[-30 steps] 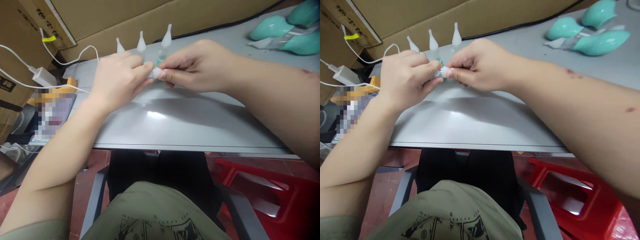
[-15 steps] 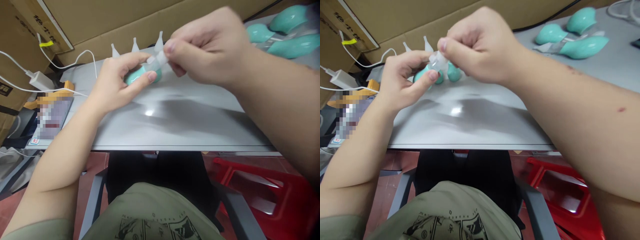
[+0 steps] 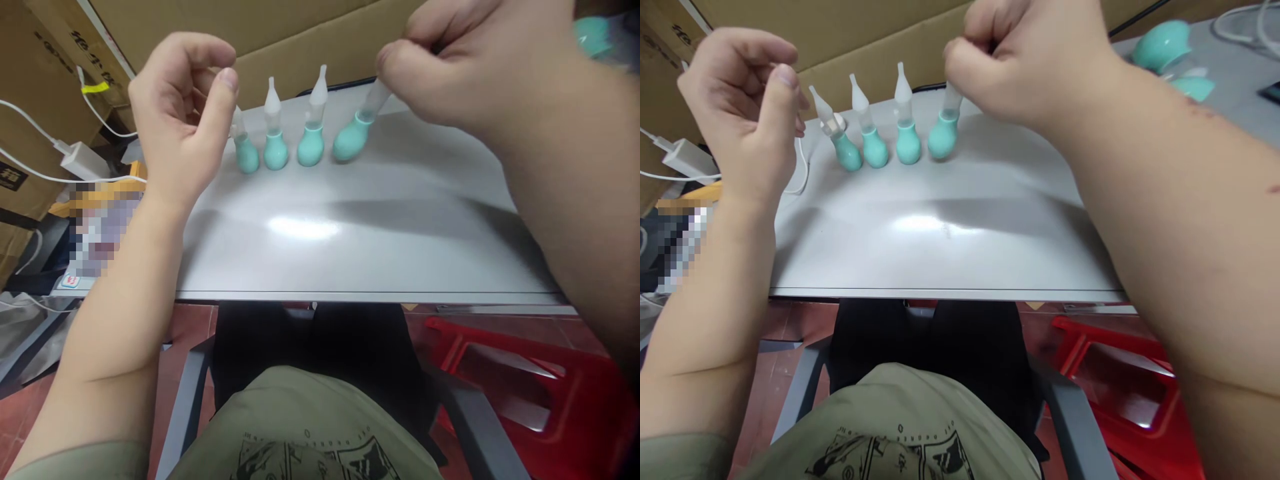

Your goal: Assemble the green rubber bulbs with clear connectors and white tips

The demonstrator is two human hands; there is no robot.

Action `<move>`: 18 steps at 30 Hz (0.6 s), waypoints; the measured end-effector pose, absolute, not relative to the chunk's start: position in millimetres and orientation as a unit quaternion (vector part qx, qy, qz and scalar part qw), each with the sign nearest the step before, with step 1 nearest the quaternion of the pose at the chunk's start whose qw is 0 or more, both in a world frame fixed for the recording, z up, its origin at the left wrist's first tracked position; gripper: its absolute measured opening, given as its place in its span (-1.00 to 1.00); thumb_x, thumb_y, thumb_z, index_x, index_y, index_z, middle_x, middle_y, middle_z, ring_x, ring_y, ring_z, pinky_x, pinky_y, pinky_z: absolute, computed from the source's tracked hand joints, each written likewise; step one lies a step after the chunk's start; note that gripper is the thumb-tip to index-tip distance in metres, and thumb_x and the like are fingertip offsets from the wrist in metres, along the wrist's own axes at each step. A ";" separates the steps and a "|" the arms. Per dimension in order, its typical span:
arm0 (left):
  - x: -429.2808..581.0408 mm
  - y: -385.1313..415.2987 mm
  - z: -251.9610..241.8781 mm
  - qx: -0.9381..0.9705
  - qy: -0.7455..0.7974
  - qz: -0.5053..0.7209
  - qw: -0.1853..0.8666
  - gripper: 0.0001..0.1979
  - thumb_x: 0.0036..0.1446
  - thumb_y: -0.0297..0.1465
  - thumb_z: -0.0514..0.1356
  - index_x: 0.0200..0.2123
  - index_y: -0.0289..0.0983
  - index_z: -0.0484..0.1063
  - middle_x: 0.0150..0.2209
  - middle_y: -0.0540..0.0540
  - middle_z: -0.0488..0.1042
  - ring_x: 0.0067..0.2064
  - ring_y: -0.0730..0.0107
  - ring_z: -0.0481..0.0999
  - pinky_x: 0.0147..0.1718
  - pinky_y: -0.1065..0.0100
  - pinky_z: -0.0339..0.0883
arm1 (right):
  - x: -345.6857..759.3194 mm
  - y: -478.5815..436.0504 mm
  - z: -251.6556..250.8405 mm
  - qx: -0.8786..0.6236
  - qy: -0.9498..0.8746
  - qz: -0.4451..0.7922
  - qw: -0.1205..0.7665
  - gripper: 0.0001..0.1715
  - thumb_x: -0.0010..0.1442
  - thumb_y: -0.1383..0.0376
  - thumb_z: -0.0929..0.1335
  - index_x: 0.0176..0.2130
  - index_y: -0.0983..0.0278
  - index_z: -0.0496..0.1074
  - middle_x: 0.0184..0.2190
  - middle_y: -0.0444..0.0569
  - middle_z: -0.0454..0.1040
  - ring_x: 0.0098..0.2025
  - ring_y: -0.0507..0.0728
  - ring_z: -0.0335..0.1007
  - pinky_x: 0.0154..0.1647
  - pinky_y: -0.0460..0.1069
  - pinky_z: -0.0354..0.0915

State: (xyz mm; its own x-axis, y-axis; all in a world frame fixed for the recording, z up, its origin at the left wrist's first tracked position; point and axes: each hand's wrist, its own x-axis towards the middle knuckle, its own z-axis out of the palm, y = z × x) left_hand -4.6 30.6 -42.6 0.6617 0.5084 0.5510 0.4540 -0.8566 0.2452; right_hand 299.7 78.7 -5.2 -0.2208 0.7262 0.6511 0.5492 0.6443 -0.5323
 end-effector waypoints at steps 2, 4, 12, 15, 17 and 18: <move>-14.0 42.7 -41.2 0.916 0.251 0.311 0.045 -0.11 0.34 0.58 0.22 0.34 0.05 0.56 -0.12 0.00 0.66 0.34 0.10 0.51 0.03 -0.02 0.46 | 297.7 85.0 -5.7 -0.424 -0.807 0.029 0.409 -0.29 0.11 0.74 0.46 -0.70 0.34 0.00 -0.72 -0.27 -0.23 -0.45 -0.08 -0.29 -0.47 0.05 -0.31; -27.1 60.9 -39.3 0.908 0.254 0.333 0.036 -0.17 0.39 0.54 0.22 0.32 0.06 0.54 -0.14 0.02 0.63 0.25 0.16 0.52 -0.05 0.00 0.45 | 295.7 92.2 -7.7 -0.444 -0.808 0.025 0.387 -0.35 0.12 0.71 0.50 -0.67 0.32 0.12 -0.75 -0.34 -0.12 -0.51 -0.11 -0.21 -0.42 0.01 -0.15; -54.8 105.9 -45.9 0.757 0.367 0.541 0.010 -0.23 0.42 0.53 0.24 0.08 -0.04 0.55 -0.15 0.14 0.60 -0.30 0.52 0.31 -0.41 0.12 0.26 | 301.1 101.6 -13.9 -0.490 -0.769 0.052 0.407 -0.26 0.16 0.66 0.59 -0.71 0.29 0.16 -0.80 -0.32 -0.11 -0.61 -0.11 -0.25 -0.46 0.11 -0.17; -59.3 110.4 -49.0 0.760 0.396 0.515 0.022 -0.18 0.38 0.57 0.21 0.12 -0.04 0.45 -0.13 0.20 0.58 -0.31 0.55 0.23 -0.39 0.12 0.25 | 305.1 99.9 -12.5 -0.481 -0.748 0.048 0.455 -0.21 0.35 0.60 0.51 -0.69 0.30 0.09 -0.75 -0.26 -0.20 -0.57 -0.11 -0.28 -0.41 0.14 -0.23; -64.3 115.2 -49.6 0.755 0.423 0.501 0.030 -0.12 0.34 0.62 0.16 0.16 -0.02 0.39 -0.12 0.22 0.56 -0.27 0.53 0.23 -0.38 0.13 0.26 | 307.1 98.9 -12.6 -0.454 -0.733 0.068 0.502 -0.18 0.46 0.54 0.47 -0.67 0.30 0.04 -0.71 -0.22 -0.19 -0.54 -0.11 -0.28 -0.36 0.17 -0.26; -66.6 117.6 -49.7 0.750 0.435 0.497 0.031 -0.08 0.29 0.66 0.12 0.17 -0.01 0.37 -0.10 0.21 0.55 -0.26 0.51 0.24 -0.38 0.13 0.26 | 307.9 98.2 -13.0 -0.438 -0.727 0.106 0.519 -0.17 0.52 0.50 0.45 -0.64 0.30 0.01 -0.69 -0.20 -0.15 -0.52 -0.10 -0.29 -0.35 0.17 -0.28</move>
